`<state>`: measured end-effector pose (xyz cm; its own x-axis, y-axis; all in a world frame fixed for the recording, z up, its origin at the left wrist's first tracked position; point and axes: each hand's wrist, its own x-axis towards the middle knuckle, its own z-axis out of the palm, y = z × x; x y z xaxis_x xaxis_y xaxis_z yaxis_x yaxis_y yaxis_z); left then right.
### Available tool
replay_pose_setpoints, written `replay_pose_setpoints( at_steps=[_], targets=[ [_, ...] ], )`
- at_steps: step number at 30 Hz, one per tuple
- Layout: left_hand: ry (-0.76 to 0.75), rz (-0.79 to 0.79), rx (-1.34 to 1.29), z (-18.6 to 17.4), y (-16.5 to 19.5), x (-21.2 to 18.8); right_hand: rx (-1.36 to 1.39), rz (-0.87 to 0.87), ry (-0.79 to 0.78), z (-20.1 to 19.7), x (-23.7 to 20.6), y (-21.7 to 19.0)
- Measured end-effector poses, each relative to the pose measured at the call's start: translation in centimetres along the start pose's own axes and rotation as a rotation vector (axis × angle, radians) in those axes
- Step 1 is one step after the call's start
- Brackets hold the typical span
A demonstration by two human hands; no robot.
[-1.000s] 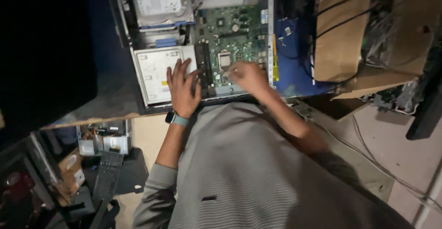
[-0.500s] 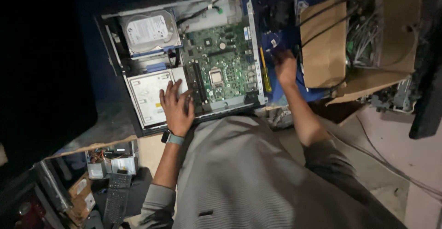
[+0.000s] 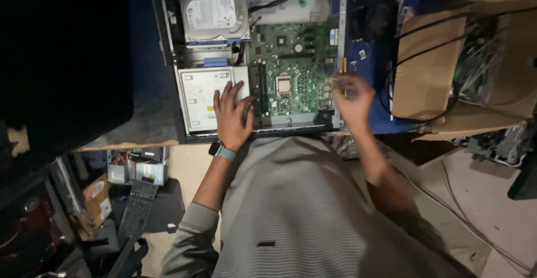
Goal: The person works on an open desktop computer case on a workbench, positioning a motherboard inside the chassis and connecting cables and components to it. Near the end, the person picks up a yellow-handled screwdriver and uses it on the computer parts.
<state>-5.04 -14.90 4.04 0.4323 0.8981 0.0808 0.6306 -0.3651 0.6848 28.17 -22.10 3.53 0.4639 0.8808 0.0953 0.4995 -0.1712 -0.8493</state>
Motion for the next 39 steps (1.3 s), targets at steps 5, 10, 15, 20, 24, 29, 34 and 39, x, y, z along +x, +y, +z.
replay_pose_setpoints(
  at_steps=[5, 10, 15, 20, 24, 29, 34, 39],
  targets=[
    [0.008, 0.006, -0.009, -0.3, 0.0, 0.0, -0.013, -0.046, -0.218, 6.4, 1.4, -2.5],
    [0.021, 0.008, -0.018, -0.4, 0.0, 0.0, -0.139, -0.075, -0.399, 10.2, 5.1, -2.0],
    [0.004, -0.019, -0.027, -0.7, 0.0, 0.0, -0.162, -0.464, -0.357, 12.2, 7.9, -2.0],
    [0.020, -0.008, -0.033, -0.8, -0.2, 0.2, -0.230, -0.370, -0.520, 14.0, 9.2, -2.6],
    [0.011, -0.017, -0.034, -0.9, -0.3, 0.4, -0.303, -0.357, -0.552, 14.6, 9.4, -2.3],
    [0.007, -0.036, -0.047, -1.0, -0.2, 0.5, -0.268, -0.493, -0.470, 15.0, 9.0, -1.6],
    [-0.001, -0.044, -0.037, -1.2, -0.1, 0.6, -0.244, -0.423, -0.473, 15.6, 8.8, -1.2],
    [-0.007, -0.046, -0.034, -1.1, -0.2, 0.7, -0.267, -0.423, -0.459, 16.0, 8.7, -0.9]
  ],
)
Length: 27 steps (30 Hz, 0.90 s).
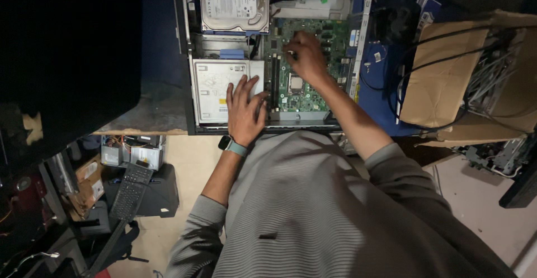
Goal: The person works on an open desktop computer case on a workbench, positioning a motherboard inside the chassis and connecting cables and components to it. Near the end, the person picks up a yellow-handled screwdriver and uses it on the computer parts.
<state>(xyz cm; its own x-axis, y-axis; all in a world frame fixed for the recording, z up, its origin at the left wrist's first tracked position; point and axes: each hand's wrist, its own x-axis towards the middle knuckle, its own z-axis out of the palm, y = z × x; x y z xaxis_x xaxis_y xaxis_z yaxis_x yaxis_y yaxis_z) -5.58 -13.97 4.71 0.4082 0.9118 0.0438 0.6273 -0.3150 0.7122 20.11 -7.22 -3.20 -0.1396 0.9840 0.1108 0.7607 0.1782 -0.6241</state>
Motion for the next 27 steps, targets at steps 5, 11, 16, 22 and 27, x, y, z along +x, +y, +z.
replay_pose_setpoints(
  at_steps=[5, 11, 16, 22, 27],
  targets=[
    [0.001, 0.000, 0.009, 0.1, 0.0, -0.1, -0.022, 0.059, -0.081, 0.0, 0.4, -0.1],
    [0.004, 0.001, 0.019, 0.0, 0.1, -0.1, -0.053, -0.003, -0.073, -0.3, 0.6, -0.4],
    [0.009, 0.005, 0.023, -0.2, 0.3, 0.0, -0.059, -0.025, -0.056, -0.3, 0.6, -0.2],
    [0.016, 0.018, 0.021, -0.1, 0.4, 0.0, -0.067, -0.025, -0.071, -0.3, 0.5, -0.2],
    [0.010, 0.008, 0.002, -0.1, 0.4, -0.2, -0.157, -0.107, -0.038, -0.9, 0.9, -1.2]
  ],
)
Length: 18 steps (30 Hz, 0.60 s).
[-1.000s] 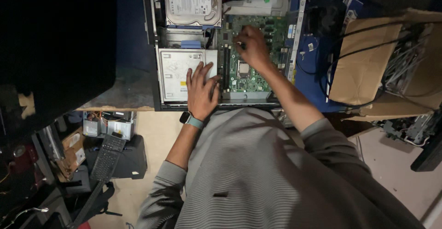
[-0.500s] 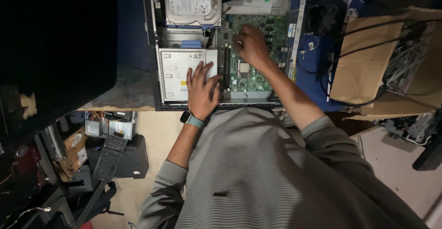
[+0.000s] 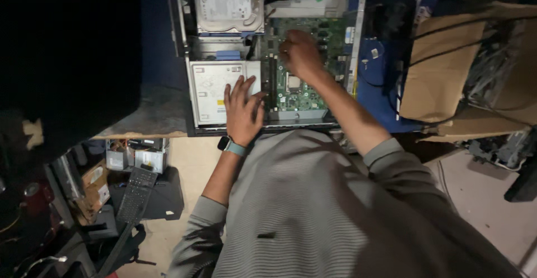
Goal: The person works on an open desktop computer case on a workbench, positioning a motherboard inside the chassis and connecting cables and components to it. Near the end, the person picks up a yellow-handled screwdriver and uses it on the computer parts.
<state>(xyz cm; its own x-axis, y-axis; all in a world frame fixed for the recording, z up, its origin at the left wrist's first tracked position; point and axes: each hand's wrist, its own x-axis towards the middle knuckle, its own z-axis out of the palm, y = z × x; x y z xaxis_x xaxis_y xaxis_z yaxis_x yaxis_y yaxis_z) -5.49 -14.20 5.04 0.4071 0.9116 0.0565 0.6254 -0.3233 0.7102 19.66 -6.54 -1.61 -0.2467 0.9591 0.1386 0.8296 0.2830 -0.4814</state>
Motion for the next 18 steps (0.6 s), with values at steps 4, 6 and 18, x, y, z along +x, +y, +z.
replay_pose_setpoints(
  at_steps=[4, 6, 18],
  targets=[
    [-0.014, 0.023, -0.012, 0.0, -0.1, 0.0, 0.065, 0.095, 0.075, -2.3, -0.6, -1.2],
    [-0.006, 0.016, 0.004, 0.2, -0.1, 0.1, 0.141, 0.166, 0.182, -4.3, -2.2, -1.3],
    [-0.013, 0.034, 0.036, 0.9, -0.2, 0.0, 0.049, 0.567, 0.496, -8.4, -18.0, 8.7]
  ],
)
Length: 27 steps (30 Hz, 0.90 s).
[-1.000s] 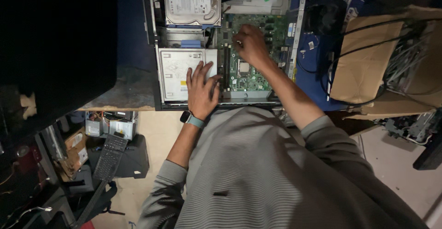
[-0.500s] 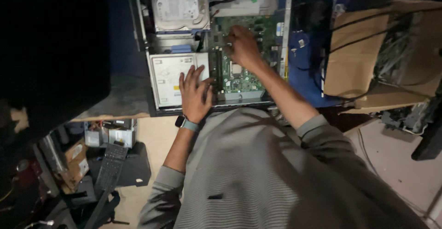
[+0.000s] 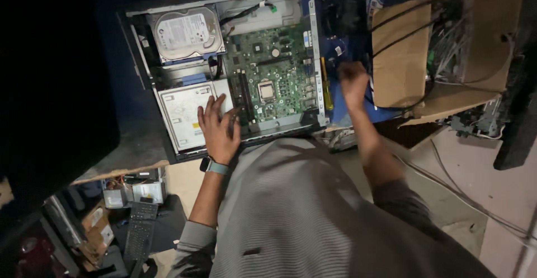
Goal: The person works on an open desktop computer case on a workbench, positioning a motherboard inside the chassis and connecting cables and components to it. Near the end, the person picks up a yellow-handled screwdriver and uses it on the computer parts.
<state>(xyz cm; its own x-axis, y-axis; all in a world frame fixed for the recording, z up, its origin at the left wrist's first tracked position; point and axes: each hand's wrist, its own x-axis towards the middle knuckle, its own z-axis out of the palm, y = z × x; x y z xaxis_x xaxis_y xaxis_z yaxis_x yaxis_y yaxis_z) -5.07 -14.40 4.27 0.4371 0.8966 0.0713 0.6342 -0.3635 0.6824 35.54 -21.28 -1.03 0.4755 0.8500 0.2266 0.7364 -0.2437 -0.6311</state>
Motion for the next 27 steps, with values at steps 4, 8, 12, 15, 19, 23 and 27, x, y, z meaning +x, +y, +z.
replay_pose_setpoints(
  at_steps=[4, 8, 12, 15, 19, 23, 27],
  targets=[
    [0.003, 0.014, 0.013, 0.2, 0.0, -0.2, -0.081, -0.012, -0.013, 1.5, 0.0, 0.3],
    [-0.002, 0.007, 0.025, 0.3, -0.1, -0.1, -0.174, 0.091, -0.068, 2.0, 0.6, -0.2],
    [0.005, -0.002, 0.011, 0.3, 0.0, -0.2, -0.137, 0.117, -0.087, 1.9, 0.5, -0.1],
    [0.004, -0.011, -0.002, 0.2, 0.0, -0.2, -0.228, -0.064, 0.019, 1.6, -0.2, -0.1],
    [-0.001, -0.027, -0.005, -0.1, 0.0, -0.1, 0.196, 0.157, 0.083, 0.3, -1.0, -2.2],
    [0.014, -0.016, -0.019, -0.3, 0.1, 0.2, 0.426, 0.067, 0.039, -0.8, 0.7, -6.4],
    [0.016, -0.012, -0.027, -0.2, 0.1, 0.1, 0.497, -0.048, -0.108, 3.1, 4.0, -11.0]
  ],
)
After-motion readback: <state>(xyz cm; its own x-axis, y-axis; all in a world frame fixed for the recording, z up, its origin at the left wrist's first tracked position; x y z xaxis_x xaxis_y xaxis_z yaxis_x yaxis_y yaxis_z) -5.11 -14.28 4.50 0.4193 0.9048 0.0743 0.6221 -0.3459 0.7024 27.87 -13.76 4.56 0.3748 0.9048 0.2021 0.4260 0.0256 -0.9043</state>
